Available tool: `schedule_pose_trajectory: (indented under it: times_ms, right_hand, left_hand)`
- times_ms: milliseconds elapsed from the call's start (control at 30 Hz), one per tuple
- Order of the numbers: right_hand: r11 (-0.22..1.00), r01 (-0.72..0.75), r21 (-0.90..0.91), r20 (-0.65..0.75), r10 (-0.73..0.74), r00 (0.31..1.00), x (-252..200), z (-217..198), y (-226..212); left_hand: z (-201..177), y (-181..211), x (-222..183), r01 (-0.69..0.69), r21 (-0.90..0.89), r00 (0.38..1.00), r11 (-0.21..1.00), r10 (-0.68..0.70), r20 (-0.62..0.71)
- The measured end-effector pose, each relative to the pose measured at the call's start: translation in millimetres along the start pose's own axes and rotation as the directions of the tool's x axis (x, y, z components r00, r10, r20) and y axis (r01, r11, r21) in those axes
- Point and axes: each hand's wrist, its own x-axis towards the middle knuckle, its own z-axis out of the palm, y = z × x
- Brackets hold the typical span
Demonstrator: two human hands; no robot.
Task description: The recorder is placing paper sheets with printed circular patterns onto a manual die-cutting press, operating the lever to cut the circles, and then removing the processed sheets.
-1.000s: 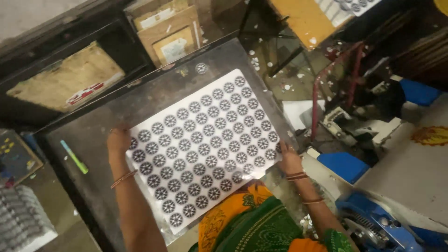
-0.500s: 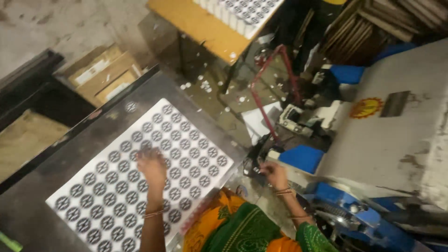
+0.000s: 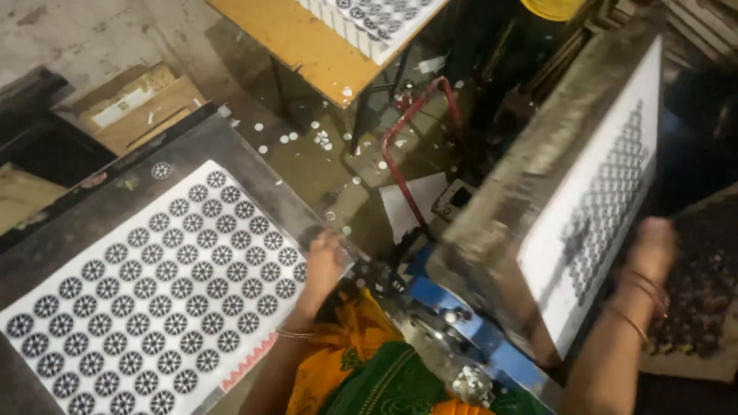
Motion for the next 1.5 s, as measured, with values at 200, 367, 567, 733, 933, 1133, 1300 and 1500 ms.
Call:
schedule_pose_trajectory:
  times_ms: [200, 367, 567, 733, 933, 1133, 1300, 1500]
  right_hand:
    - [0.717, 0.556, -0.421, 0.232, -0.508, 0.830, -153, 231, -170]
    - [0.894, 0.361, 0.266, 0.499, -0.448, 0.742, -322, 186, -460]
    - [0.720, 0.343, 0.603, 0.540, -0.685, 0.488, -365, 198, -495]
    - [0.671, 0.381, 0.636, 0.584, -0.742, 0.331, -410, 236, -531]
    - [0.651, 0.398, 0.647, 0.633, -0.749, 0.196, -496, 301, -534]
    - [0.689, 0.569, 0.449, 0.676, -0.678, 0.288, -452, 249, -574]
    - [0.716, 0.685, -0.137, 0.885, -0.221, 0.409, -456, 266, -532]
    - [0.805, 0.580, -0.126, 0.807, -0.257, 0.532, -456, 277, -512]
  left_hand:
    - [49, 38, -9, -0.012, -0.230, 0.995, 0.973, 0.034, 0.091]
    - [58, 11, 16, 0.517, -0.405, 0.855, 0.754, -0.475, 0.207]
    - [-34, -334, -60, 0.163, -0.914, 0.855, 0.370, -0.516, -0.056]
    - [-343, -211, -143, 0.520, -0.489, 0.616, 0.700, -0.704, -0.352]
    - [-394, -366, -241, 0.833, -0.255, 0.406, 0.491, -0.855, -0.322]
    - [-426, -417, -211, 0.754, 0.196, 0.575, 0.627, -0.487, -0.657]
    - [-431, -463, -153, 0.552, 0.225, 0.804, 0.803, -0.442, -0.398]
    - [-414, -508, -150, 0.608, 0.318, 0.794, 0.727, -0.560, -0.238]
